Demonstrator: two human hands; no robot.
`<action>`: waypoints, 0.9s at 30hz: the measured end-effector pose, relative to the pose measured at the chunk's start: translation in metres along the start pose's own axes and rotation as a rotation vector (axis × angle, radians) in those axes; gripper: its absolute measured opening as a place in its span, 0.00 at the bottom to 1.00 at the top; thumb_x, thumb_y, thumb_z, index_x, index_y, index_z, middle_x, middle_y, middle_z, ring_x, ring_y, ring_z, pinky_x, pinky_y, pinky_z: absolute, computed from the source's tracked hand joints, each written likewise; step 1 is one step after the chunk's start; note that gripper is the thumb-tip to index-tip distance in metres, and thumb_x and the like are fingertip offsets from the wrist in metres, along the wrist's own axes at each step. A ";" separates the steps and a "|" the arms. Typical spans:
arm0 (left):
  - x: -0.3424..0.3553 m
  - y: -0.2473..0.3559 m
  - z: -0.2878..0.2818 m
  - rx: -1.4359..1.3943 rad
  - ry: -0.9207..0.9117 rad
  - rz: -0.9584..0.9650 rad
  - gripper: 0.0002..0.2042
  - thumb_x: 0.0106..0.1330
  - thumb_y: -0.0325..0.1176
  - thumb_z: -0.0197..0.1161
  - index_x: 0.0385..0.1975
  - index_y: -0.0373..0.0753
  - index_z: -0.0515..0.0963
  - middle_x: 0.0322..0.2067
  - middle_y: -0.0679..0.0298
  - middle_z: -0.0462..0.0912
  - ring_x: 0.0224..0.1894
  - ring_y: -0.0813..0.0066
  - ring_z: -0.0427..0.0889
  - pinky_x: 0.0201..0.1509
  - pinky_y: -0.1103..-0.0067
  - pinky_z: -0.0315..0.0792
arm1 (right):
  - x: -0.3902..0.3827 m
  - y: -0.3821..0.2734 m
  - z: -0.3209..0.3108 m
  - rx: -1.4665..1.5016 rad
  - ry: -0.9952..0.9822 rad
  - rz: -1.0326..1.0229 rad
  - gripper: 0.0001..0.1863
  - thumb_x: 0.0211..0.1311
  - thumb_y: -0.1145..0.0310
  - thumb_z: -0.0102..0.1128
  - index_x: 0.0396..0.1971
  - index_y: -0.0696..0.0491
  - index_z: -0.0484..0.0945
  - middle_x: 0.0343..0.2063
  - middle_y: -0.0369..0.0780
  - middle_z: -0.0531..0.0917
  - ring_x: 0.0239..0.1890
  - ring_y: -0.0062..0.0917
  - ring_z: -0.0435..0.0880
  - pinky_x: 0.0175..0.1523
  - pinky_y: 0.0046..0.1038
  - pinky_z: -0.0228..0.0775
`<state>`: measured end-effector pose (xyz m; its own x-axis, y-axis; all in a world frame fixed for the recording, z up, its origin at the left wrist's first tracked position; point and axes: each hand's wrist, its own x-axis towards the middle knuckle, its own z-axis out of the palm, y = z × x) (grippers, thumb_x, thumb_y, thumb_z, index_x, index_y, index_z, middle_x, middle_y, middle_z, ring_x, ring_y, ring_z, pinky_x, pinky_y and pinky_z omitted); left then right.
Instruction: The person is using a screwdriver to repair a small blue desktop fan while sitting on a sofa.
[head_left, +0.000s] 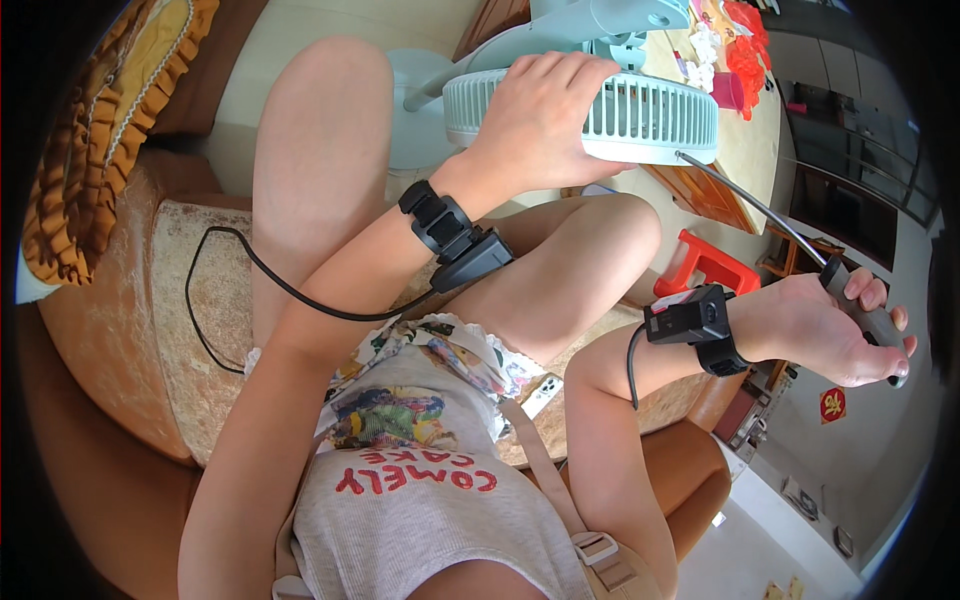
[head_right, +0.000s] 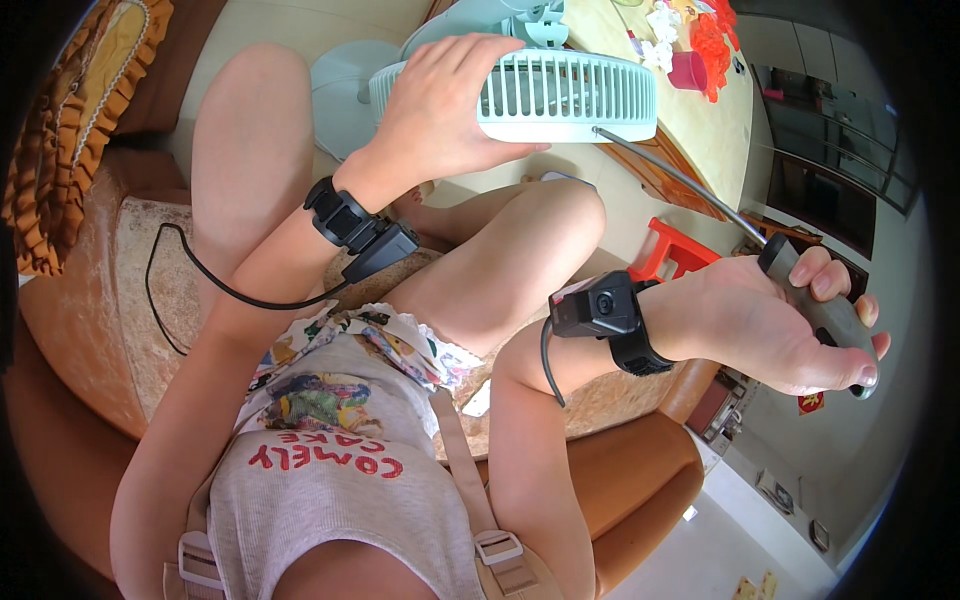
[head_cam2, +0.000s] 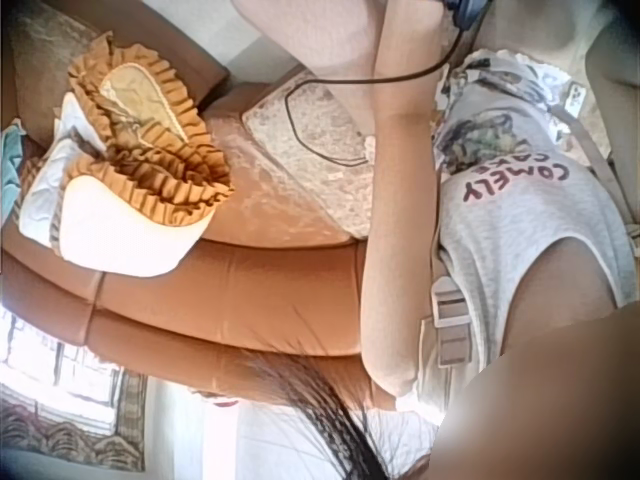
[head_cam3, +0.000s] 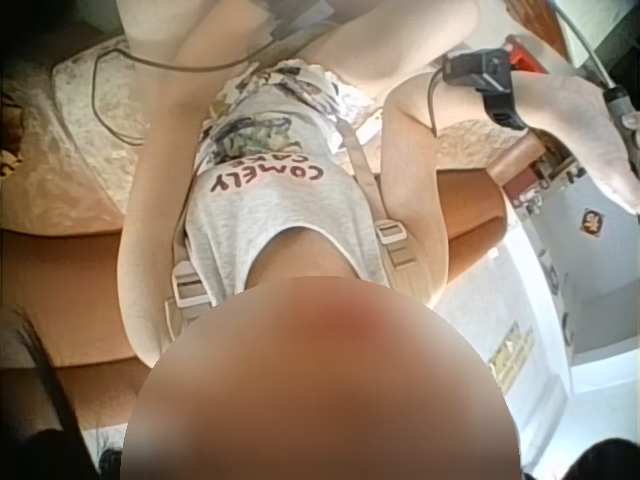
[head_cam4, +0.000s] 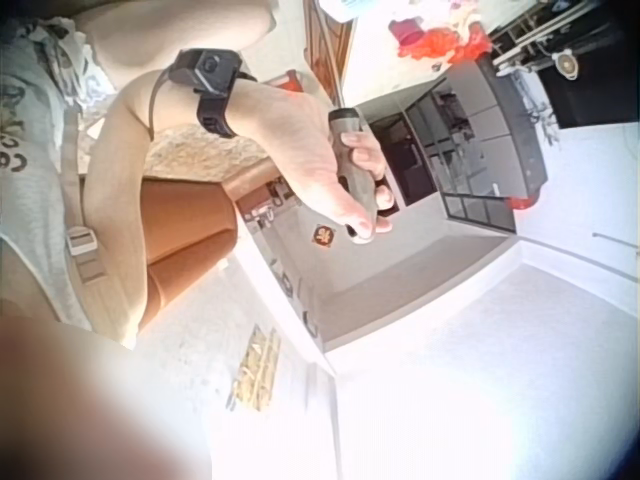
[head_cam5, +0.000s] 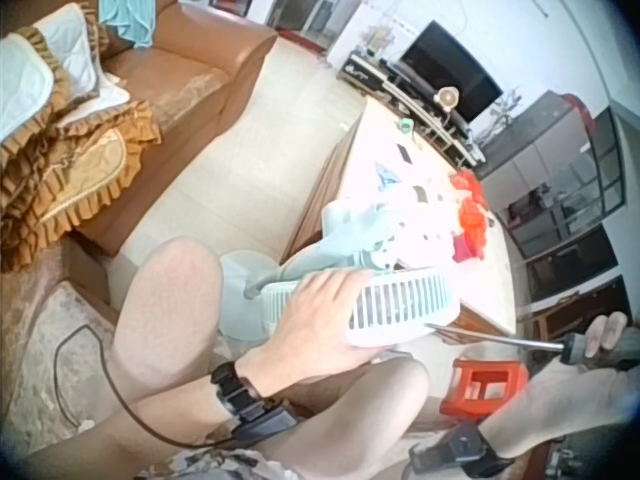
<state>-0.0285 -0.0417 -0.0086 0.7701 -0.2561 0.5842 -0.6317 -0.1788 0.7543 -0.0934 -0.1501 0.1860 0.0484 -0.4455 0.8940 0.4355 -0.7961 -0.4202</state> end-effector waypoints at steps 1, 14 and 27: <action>0.000 0.000 0.000 -0.001 -0.004 -0.004 0.34 0.35 0.46 0.75 0.45 0.40 0.70 0.39 0.61 0.76 0.44 0.61 0.74 0.48 0.70 0.66 | -0.001 -0.001 0.001 -0.011 0.001 -0.002 0.16 0.61 0.55 0.48 0.35 0.53 0.63 0.29 0.36 0.67 0.20 0.21 0.59 0.22 0.21 0.51; -0.001 -0.001 0.002 -0.009 0.036 -0.003 0.34 0.34 0.46 0.75 0.44 0.40 0.71 0.38 0.61 0.77 0.42 0.61 0.75 0.47 0.70 0.67 | 0.029 -0.015 -0.019 -0.175 -0.320 -0.090 0.12 0.58 0.73 0.46 0.35 0.69 0.70 0.37 0.53 0.74 0.40 0.42 0.77 0.48 0.41 0.75; 0.000 -0.005 -0.003 -0.026 0.017 0.020 0.31 0.32 0.44 0.75 0.40 0.42 0.74 0.36 0.62 0.78 0.39 0.62 0.77 0.44 0.71 0.70 | 0.021 -0.008 -0.012 -0.084 -0.120 -0.053 0.08 0.64 0.60 0.42 0.30 0.48 0.61 0.25 0.38 0.66 0.22 0.23 0.61 0.24 0.22 0.54</action>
<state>-0.0252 -0.0378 -0.0116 0.7590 -0.2430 0.6041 -0.6446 -0.1490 0.7499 -0.1073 -0.1578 0.2063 0.1365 -0.3543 0.9251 0.3634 -0.8509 -0.3795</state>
